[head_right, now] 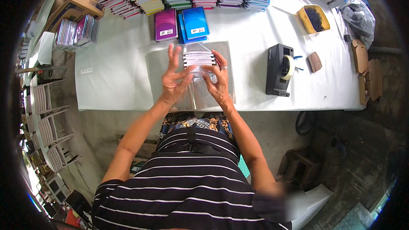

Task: The person repeatedly places spiral-bound notebooks into clear plastic sleeves, folds the sleeves closed, and stacks the packaged notebooks on the table. The person handles notebooks of various colors and uses a tape dispenser to seal the sleeves.

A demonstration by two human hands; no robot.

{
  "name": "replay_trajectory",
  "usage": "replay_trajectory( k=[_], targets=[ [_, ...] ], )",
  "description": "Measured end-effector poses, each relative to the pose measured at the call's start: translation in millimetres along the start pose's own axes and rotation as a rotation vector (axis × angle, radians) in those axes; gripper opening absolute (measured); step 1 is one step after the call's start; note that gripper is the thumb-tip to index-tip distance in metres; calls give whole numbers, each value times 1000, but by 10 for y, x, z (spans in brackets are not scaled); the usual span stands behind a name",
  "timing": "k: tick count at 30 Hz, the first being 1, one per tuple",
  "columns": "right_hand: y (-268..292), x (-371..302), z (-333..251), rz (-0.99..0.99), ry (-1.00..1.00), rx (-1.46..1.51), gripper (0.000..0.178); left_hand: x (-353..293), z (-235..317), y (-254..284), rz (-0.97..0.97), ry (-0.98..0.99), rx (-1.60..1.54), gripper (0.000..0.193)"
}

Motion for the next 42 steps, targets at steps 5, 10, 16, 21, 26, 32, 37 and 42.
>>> replay_trajectory(
  k=[5, 10, 16, 21, 26, 32, 37, 42],
  targets=[
    [19, 9, -46, -16, 29, 7, 23, -200, -299, 229, 103, 277, -184, 47],
    [36, 75, -115, -75, 34, -35, 26, 97, -304, 49, -246, 4, 229, 43],
    [114, 262, -166, -145, 2, -89, 20, 212, -248, 52, -283, 16, 221, 33],
    [148, 421, -173, -168, 5, -220, 19, 273, -297, 64, -232, 76, 137, 34],
    [152, 525, -184, -173, -10, -275, 18, 342, -461, 71, -157, 264, -73, 45],
    [216, 660, 45, -86, -218, 81, 26, 416, -809, -165, -478, 668, -474, 52],
    [47, 635, 248, -312, -530, 256, 20, 431, -942, -279, -751, 703, -538, 44],
    [-19, 672, 159, -365, -417, 277, 23, 471, -842, -279, -847, 533, -418, 39]
  ],
)
Point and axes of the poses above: each hand's wrist, its own x-axis towards the middle knuckle, its own y-axis out of the back of the hand, z = x × y, the point moved 9 cm from there along x, towards the middle knuckle, and after that the axes turned 2 degrees about -z, right-handed, at the moved point
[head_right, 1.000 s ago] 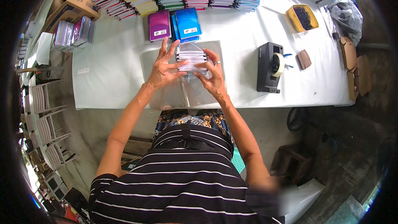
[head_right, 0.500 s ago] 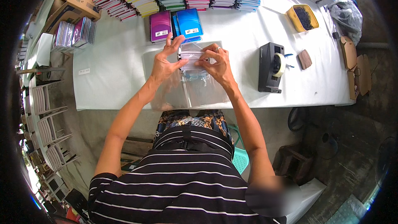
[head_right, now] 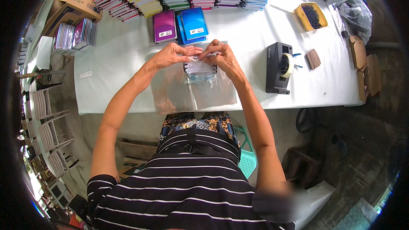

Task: The person repeatedly places spiral-bound notebooks into clear plastic sleeves, folds the sleeves closed, and stacks the packaged notebooks on the table. The person handles notebooks of various colors and uses a tape dispenser to seal the sleeves.

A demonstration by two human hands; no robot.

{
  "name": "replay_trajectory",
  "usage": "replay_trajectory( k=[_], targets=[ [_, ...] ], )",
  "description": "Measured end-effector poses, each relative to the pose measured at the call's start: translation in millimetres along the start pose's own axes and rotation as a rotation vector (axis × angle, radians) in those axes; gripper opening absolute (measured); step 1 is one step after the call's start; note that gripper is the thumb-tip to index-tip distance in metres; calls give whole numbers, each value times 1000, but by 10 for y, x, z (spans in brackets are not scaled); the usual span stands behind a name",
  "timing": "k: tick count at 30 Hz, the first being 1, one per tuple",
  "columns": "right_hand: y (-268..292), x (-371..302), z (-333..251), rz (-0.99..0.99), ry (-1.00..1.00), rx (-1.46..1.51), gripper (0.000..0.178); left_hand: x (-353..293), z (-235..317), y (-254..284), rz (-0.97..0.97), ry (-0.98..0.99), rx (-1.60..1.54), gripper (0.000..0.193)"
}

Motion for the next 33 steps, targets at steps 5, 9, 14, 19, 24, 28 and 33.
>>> replay_trajectory(
  k=[5, 9, 14, 19, 24, 28, 33],
  targets=[
    [-16, -43, -59, 40, 25, -152, 28, -243, 450, -215, 36, -8, 994, 70],
    [-81, -183, -337, 5, 187, -456, 25, -378, 575, -429, 137, -113, 1395, 78],
    [1906, -1609, -56, 798, 39, -522, 13, -420, 588, -518, 207, -159, 1490, 76],
    [2542, -2342, 937, 813, -639, -301, 38, -405, 599, -543, 215, -143, 1449, 76],
    [2441, -2417, 1181, 673, -434, 292, 29, -385, 591, -572, 225, -161, 1445, 75],
    [2185, -2452, 1175, 722, 10, 610, 15, -413, 578, -559, 235, -151, 1449, 75],
    [2201, -2873, 1639, 853, -77, 407, 12, -388, 587, -583, 238, -157, 1433, 74]
  ],
)
Point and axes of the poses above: each hand's wrist, its own x-axis towards the middle knuckle, its own y-axis out of the back of the hand, z = x × y, the point moved 9 cm from there along x, towards the middle knuckle, and after that the axes turned 2 degrees about -z, right-handed, at the moved point
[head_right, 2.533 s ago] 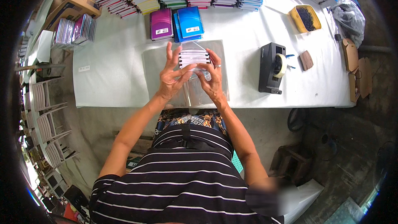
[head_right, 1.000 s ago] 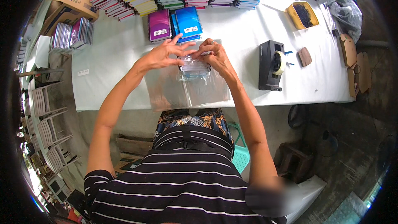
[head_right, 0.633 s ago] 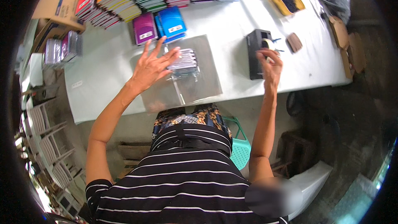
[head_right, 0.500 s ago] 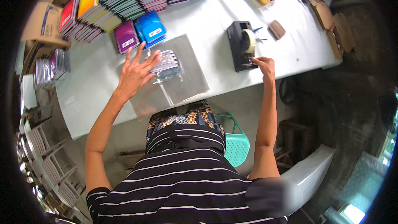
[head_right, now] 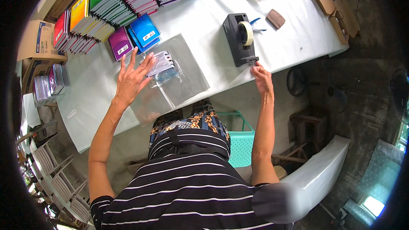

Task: The person repeatedly places spiral-bound notebooks into clear plastic sleeves, folds the sleeves closed, and stacks the packaged notebooks on the table. The person handles notebooks of various colors and uses a tape dispenser to seal the sleeves.

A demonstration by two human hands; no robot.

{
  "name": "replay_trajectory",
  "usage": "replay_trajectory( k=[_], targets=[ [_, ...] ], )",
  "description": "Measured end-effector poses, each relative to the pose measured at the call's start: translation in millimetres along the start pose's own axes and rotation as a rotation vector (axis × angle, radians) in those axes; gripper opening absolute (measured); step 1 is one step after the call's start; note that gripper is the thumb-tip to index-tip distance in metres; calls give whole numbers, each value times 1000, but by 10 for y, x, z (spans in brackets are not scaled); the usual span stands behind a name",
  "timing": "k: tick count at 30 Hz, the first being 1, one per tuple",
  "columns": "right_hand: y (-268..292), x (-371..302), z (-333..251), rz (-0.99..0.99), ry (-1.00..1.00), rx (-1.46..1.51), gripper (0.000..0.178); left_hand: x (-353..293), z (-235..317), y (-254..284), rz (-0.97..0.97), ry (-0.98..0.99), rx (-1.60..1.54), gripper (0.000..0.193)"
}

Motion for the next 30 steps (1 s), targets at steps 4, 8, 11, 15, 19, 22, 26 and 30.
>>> replay_trajectory(
  k=[4, 8, 11, 15, 19, 22, 26, 30],
  targets=[
    [-23, -176, -586, 423, 17, -1528, 16, -57, -43, 6, 10, 3, -3, 75],
    [-701, -379, -686, 259, 130, -1079, 36, -31, -1, 33, 10, 8, -15, 73],
    [-2444, -733, -498, -190, -258, -207, 28, -34, -34, 3, 19, 6, -24, 68],
    [-3493, -953, -288, -293, -461, -34, 24, -46, -36, 2, 24, 9, -23, 66],
    [-3576, -976, 55, -153, -430, -42, 26, -69, -60, -16, 35, 16, -56, 66],
    [-3505, -1035, 131, -50, -353, -72, 28, -88, -71, -23, 40, 8, -66, 65],
    [-3458, -1030, 178, -8, -250, -113, 26, 5, -176, -7, -71, 17, -231, 64],
    [-3419, -1009, 157, 3, -5, -396, 30, 276, -346, -267, -70, 93, -590, 68]
  ],
)
Point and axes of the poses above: each hand's wrist, its own x-axis towards the middle knuckle, its own y-axis out of the back of the hand, z = x × y, the point moved 9 cm from there along x, towards the middle knuckle, and after that the axes turned 2 degrees about -z, right-handed, at the moved point
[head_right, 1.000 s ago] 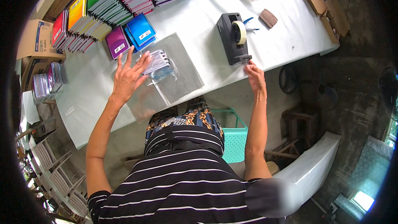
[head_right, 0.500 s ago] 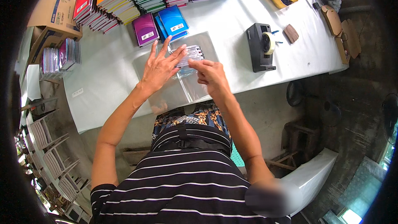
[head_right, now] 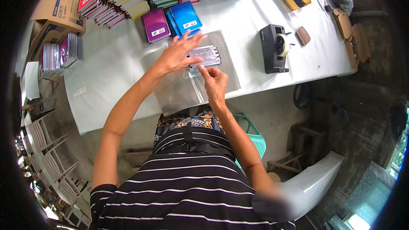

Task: The person repeatedly places spiral-bound notebooks into clear plastic sleeves, folds the sleeves closed, and stacks the packaged notebooks on the table. The person handles notebooks of various colors and uses a tape dispenser to seal the sleeves.

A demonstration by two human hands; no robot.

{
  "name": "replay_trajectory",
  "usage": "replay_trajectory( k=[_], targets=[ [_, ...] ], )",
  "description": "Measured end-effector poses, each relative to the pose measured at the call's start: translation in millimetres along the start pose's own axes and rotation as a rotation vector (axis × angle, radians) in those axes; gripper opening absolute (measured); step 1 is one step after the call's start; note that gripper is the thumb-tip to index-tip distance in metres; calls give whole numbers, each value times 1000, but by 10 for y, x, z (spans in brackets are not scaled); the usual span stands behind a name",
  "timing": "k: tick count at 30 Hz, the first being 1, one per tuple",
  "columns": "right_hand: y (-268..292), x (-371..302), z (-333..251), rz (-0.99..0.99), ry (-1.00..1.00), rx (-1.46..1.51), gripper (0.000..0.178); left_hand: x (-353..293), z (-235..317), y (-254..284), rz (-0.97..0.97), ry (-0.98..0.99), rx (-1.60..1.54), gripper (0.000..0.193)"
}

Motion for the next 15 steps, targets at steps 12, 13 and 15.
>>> replay_trajectory(
  k=[12, 13, 15],
  targets=[
    [-805, -227, 795, -900, -360, 394, 41, 348, 285, -285, -178, -14, 36, 105],
    [-975, -351, 770, -916, -480, 810, 50, 316, 208, -275, -118, -10, -106, 108],
    [-965, -258, 605, -828, -569, 1523, 80, 188, 93, -200, -18, -19, -446, 110]
  ],
)
Point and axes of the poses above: each hand's wrist, its own x-axis towards the middle knuckle, its own y-axis out of the back of the hand, z = x × y, the point moved 9 cm from there along x, towards the middle knuckle, and after that the axes turned 2 degrees about -z, right-handed, at the moved point
